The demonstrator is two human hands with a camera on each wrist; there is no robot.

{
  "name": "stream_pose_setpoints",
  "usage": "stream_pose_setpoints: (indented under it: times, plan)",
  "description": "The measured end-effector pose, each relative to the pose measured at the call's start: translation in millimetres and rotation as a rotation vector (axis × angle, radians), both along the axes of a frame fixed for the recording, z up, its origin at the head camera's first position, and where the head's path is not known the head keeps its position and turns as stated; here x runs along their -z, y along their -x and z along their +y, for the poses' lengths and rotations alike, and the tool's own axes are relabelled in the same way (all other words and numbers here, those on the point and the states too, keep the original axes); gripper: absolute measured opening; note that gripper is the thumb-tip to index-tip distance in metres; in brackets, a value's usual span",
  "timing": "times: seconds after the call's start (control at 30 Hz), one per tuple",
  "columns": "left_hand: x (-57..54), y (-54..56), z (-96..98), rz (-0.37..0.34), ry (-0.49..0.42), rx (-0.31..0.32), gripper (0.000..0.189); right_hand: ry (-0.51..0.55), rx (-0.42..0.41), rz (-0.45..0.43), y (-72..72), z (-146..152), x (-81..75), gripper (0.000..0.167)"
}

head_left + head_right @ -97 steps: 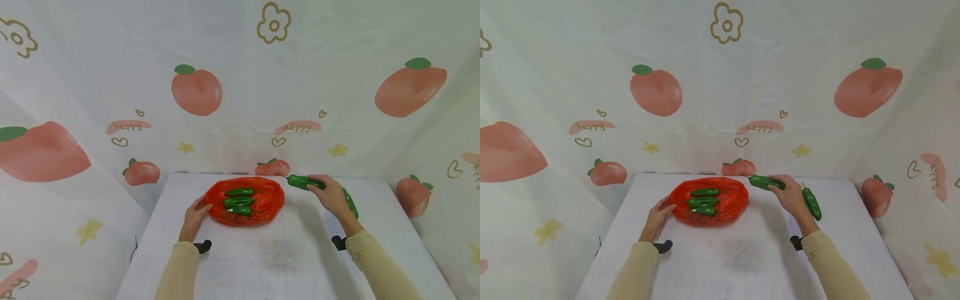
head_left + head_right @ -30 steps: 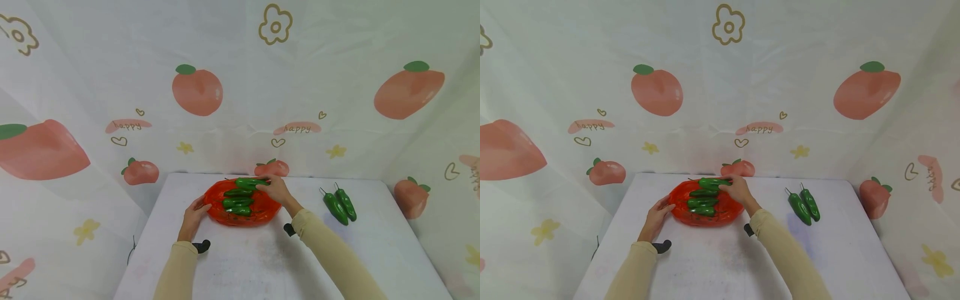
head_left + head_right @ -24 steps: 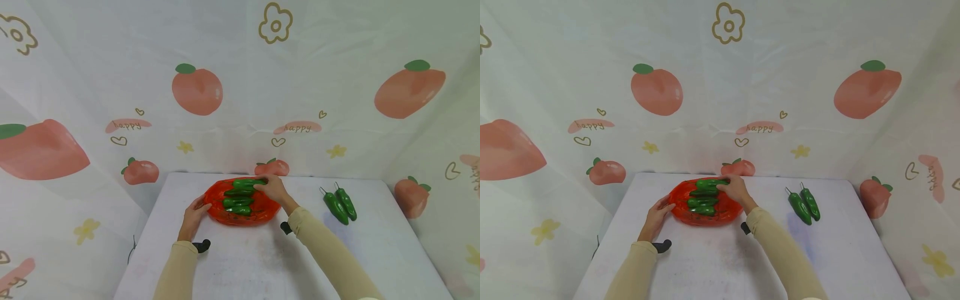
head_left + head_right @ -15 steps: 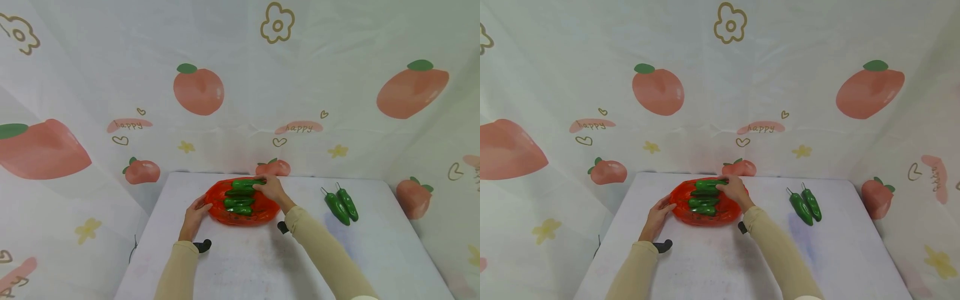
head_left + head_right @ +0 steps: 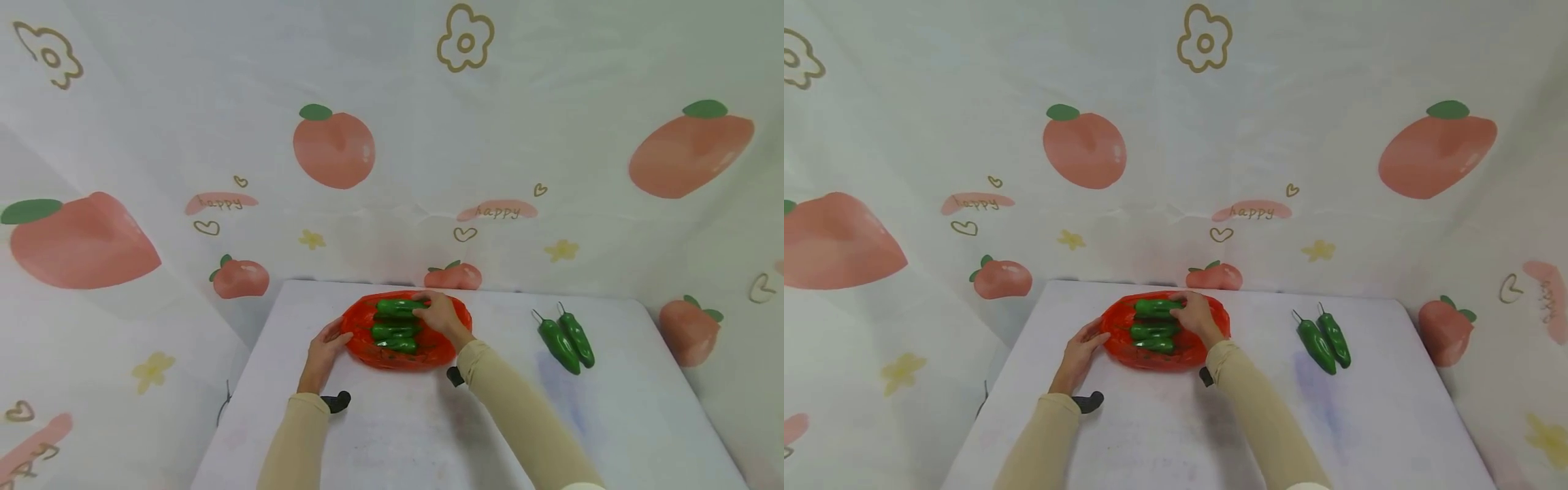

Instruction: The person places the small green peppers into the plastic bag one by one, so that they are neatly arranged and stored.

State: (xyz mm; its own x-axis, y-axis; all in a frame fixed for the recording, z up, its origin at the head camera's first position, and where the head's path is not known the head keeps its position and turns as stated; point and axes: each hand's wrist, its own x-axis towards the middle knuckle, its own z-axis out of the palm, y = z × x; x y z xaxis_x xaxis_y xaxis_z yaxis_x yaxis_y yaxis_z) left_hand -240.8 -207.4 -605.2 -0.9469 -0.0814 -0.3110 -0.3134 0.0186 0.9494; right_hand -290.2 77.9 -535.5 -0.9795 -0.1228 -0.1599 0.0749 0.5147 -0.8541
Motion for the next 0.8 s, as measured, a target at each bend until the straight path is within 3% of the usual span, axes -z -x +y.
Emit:
stream_pose_setpoints:
  times: [0.23,0.5,0.8]
  plan:
    - [3.0,1.9,0.4,-0.018,0.017,-0.011,0.057,-0.015,0.025,-0.033,1.2,-5,10.1,0.032]
    - [4.5,2.4,0.4,-0.023,-0.004,-0.024,0.057,-0.009,0.01,-0.069,5.9,-8,10.0,0.033]
    - [5.8,4.4,-1.2,-0.04,0.008,-0.024,0.058,-0.047,0.021,-0.01,9.8,-15,12.4,0.031]
